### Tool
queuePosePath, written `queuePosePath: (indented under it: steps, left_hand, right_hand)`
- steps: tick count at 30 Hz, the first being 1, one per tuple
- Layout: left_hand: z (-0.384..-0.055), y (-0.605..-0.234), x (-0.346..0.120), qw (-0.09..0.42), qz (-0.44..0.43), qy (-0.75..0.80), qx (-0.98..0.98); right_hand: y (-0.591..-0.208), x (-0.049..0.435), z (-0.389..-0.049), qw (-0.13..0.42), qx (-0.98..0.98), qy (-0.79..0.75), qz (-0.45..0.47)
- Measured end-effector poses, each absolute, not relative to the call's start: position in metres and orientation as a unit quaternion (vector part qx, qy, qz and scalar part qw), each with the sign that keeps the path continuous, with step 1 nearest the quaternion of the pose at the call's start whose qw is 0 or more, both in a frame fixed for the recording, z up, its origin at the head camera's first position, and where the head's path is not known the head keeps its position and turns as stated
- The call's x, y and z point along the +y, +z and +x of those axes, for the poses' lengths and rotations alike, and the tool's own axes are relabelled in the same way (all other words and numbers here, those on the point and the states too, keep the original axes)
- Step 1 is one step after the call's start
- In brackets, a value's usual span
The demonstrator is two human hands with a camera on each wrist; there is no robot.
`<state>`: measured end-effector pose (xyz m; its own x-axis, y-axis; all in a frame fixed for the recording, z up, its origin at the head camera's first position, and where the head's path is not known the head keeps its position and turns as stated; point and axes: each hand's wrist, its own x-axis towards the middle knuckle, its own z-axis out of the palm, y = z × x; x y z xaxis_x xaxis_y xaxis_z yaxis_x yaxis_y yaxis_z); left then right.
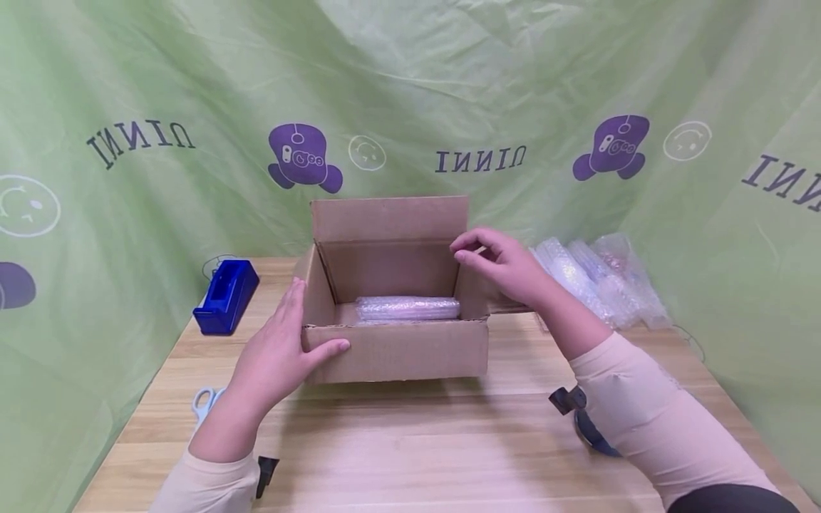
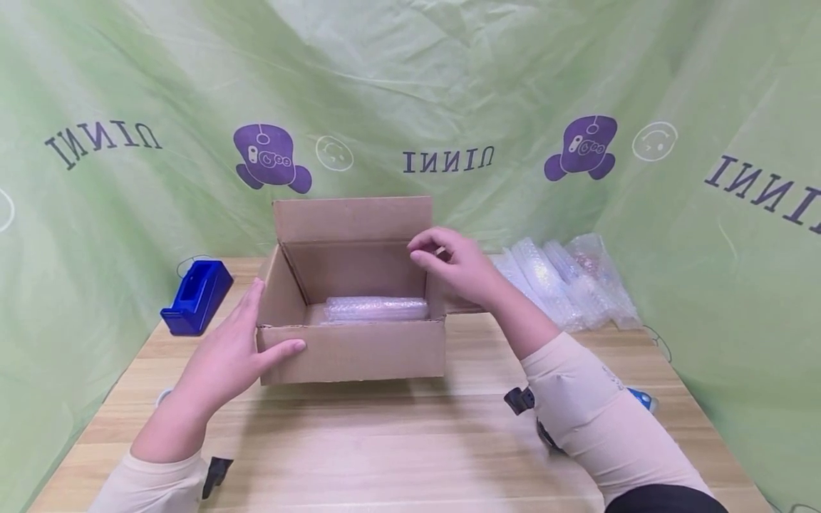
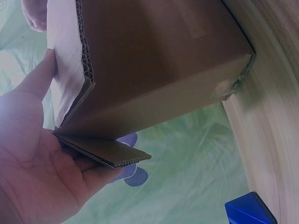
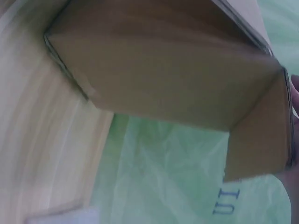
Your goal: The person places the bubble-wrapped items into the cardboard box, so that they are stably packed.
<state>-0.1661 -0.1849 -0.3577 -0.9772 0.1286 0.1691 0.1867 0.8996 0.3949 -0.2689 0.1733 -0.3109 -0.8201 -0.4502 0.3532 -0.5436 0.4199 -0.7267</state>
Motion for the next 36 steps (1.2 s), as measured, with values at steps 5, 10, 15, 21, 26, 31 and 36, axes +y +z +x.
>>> queuePosePath:
  steps: [5, 10, 15, 21, 26, 31, 36]
  left_hand:
    - [-0.165, -0.358, -0.186, 0.069, -0.079, -0.21, -0.972]
    - [-0.166, -0.358, -0.186, 0.07, -0.079, -0.209, -0.972]
    - [-0.166, -0.359, -0.186, 0.071, -0.08, -0.208, -0.972]
    - [-0.167, -0.359, -0.186, 0.071, -0.082, -0.208, -0.972]
    - [-0.167, -0.359, -0.186, 0.07, -0.082, -0.208, -0.972]
    - [-0.167, -0.359, -0.185, 0.07, -0.084, -0.207, -0.972]
    - [-0.167, -0.359, -0.185, 0.07, -0.083, -0.208, -0.972]
  right_hand:
    - [-0.3, 0.193, -0.272, 0.078, -0.849, 0.458, 0.254]
    - [-0.294, 0.213, -0.277, 0.111, -0.859, 0.457, 0.2]
    - [-0.3, 0.235, -0.287, 0.129, -0.871, 0.451, 0.145]
    - [-0.315, 0.262, -0.294, 0.072, -0.926, 0.357, 0.097]
    - [-0.329, 0.278, -0.3, 0.016, -0.963, 0.255, 0.084]
    - [-0.344, 0.292, -0.305, -0.002, -0.978, 0.195, 0.078]
    - [-0.359, 0.299, -0.309, -0.049, -0.983, 0.159, 0.078]
